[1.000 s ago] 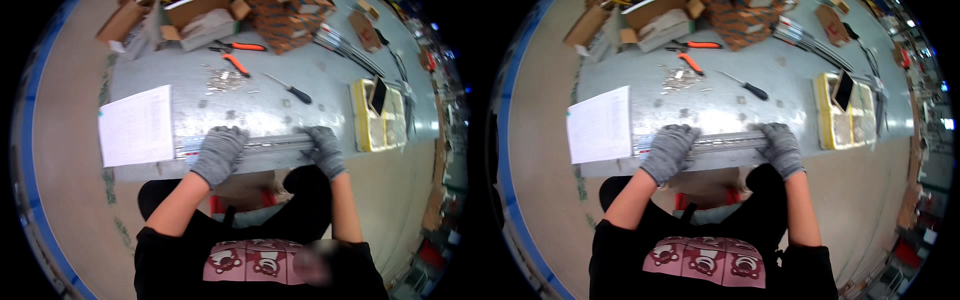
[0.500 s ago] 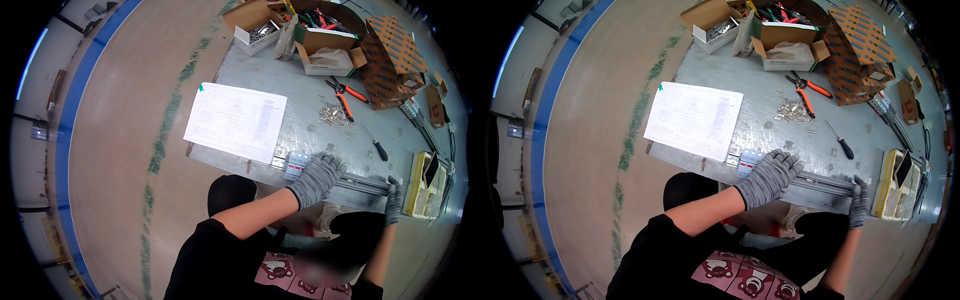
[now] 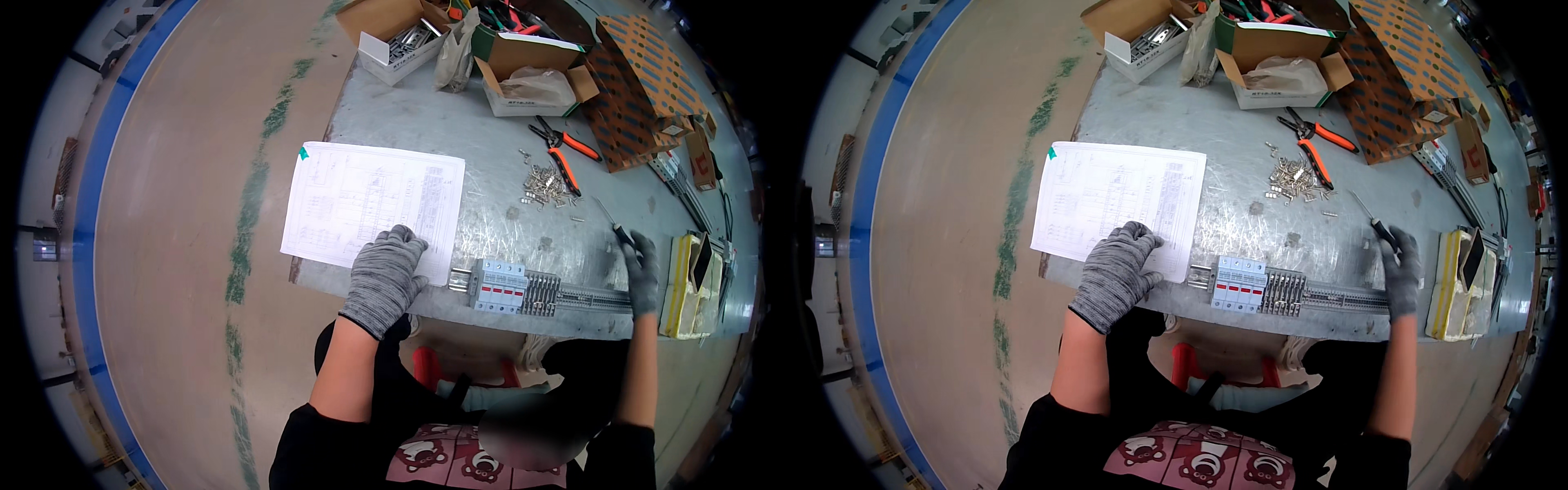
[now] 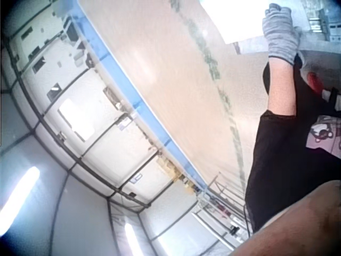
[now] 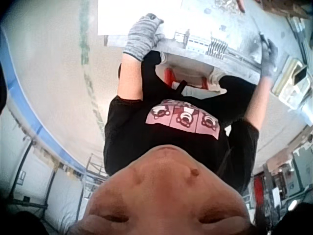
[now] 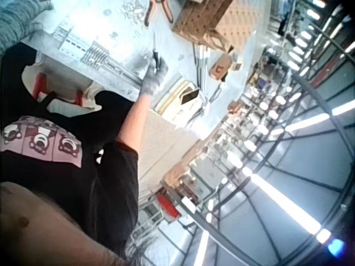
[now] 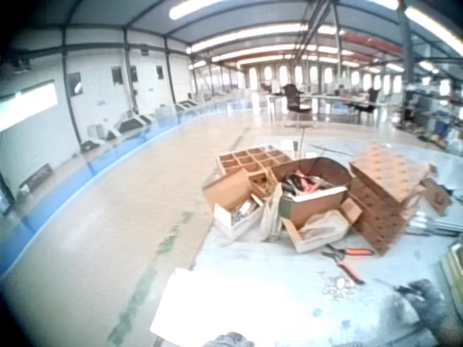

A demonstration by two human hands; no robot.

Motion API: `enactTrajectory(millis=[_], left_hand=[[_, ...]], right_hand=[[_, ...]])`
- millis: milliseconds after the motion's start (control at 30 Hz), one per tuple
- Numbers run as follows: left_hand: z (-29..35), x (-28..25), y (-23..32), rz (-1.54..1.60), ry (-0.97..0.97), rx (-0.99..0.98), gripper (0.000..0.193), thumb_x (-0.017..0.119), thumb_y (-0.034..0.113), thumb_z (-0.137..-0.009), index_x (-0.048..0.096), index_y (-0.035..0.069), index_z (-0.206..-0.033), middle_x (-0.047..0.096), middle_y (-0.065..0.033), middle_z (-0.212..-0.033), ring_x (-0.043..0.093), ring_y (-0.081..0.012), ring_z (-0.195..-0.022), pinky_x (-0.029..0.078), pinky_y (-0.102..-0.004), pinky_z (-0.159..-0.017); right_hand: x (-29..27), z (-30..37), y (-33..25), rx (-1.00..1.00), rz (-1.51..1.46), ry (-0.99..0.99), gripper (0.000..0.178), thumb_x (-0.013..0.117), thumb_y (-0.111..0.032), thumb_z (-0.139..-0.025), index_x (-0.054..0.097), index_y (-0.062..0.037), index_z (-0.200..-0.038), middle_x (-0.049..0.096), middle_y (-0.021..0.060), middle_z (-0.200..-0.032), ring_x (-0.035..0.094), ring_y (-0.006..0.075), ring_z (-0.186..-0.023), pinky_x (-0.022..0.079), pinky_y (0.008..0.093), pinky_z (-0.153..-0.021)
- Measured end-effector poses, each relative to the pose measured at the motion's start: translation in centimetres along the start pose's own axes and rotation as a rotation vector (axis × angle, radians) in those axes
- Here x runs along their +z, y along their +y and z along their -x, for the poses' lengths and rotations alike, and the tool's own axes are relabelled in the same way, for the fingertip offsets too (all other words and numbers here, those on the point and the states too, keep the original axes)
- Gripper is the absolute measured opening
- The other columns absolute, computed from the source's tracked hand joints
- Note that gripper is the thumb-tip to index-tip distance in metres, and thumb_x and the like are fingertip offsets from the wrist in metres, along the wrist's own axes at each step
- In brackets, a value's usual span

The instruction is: The person sits at a workbench and assembles small metal components onto a DIN rail using a screwdriver. They repeatedly pick up parts, align them on the rail, and tighten them, occasionally referring to a paper document.

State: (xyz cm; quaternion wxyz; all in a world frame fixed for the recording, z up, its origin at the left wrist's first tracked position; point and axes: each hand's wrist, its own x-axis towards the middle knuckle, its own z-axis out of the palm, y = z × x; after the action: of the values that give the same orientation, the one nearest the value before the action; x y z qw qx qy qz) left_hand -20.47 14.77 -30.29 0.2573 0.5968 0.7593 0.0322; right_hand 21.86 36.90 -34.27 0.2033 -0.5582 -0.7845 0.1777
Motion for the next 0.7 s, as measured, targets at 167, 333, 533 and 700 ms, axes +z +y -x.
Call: enactTrajectory(millis=[167, 333, 533, 700], left_hand=[[-1.3, 0.8, 0.1, -0.057, -0.028, -0.055, 0.069, 0.081, 0.018, -0.071, 0.054, 0.009, -0.133, 0.053, -0.0158, -0.132, 0.054, -0.0309, -0.121, 0.047, -0.0387, -0.101], [-2.8, 1.7, 0.0, -0.035, -0.041, -0.079, 0.073, 0.081, 0.019, -0.072, 0.049, 0.01, -0.138, 0.049, -0.0187, -0.138, 0.052, -0.0332, -0.124, 0.047, -0.04, -0.102], [-2.9, 1.8, 0.2, -0.045, -0.025, -0.071, 0.077, 0.081, 0.022, -0.073, 0.047, 0.009, -0.14, 0.048, -0.0206, -0.138, 0.051, -0.0343, -0.125, 0.046, -0.0394, -0.105], [-2.8, 2.0, 0.1, -0.007, 0.008, -0.049, 0.072, 0.078, 0.029, -0.078, 0.048, 0.007, -0.14, 0.05, -0.0216, -0.136, 0.051, -0.0346, -0.125, 0.044, -0.0391, -0.106]], right_hand=[[4.4, -4.3, -0.4, 0.06, 0.19, -0.106, 0.051, 0.077, -0.017, -0.079, 0.06, -0.0095, -0.126, 0.062, 0.01, -0.112, 0.06, 0.0278, -0.102, 0.048, 0.0381, -0.093], [3.5, -2.9, 1.8, 0.042, 0.393, -0.033, 0.055, 0.078, -0.018, -0.075, 0.061, -0.0122, -0.126, 0.062, 0.0104, -0.117, 0.058, 0.032, -0.107, 0.047, 0.0426, -0.097], [2.4, -1.8, 3.8, 0.004, 0.413, 0.009, 0.046, 0.07, -0.01, -0.081, 0.061, -0.0143, -0.126, 0.061, 0.0119, -0.12, 0.058, 0.0338, -0.11, 0.047, 0.0425, -0.097], [2.9, -2.8, 4.3, 0.022, 0.396, 0.044, 0.031, 0.067, -0.008, -0.085, 0.065, -0.0116, -0.116, 0.062, 0.0139, -0.113, 0.06, 0.0348, -0.104, 0.047, 0.0433, -0.093]])
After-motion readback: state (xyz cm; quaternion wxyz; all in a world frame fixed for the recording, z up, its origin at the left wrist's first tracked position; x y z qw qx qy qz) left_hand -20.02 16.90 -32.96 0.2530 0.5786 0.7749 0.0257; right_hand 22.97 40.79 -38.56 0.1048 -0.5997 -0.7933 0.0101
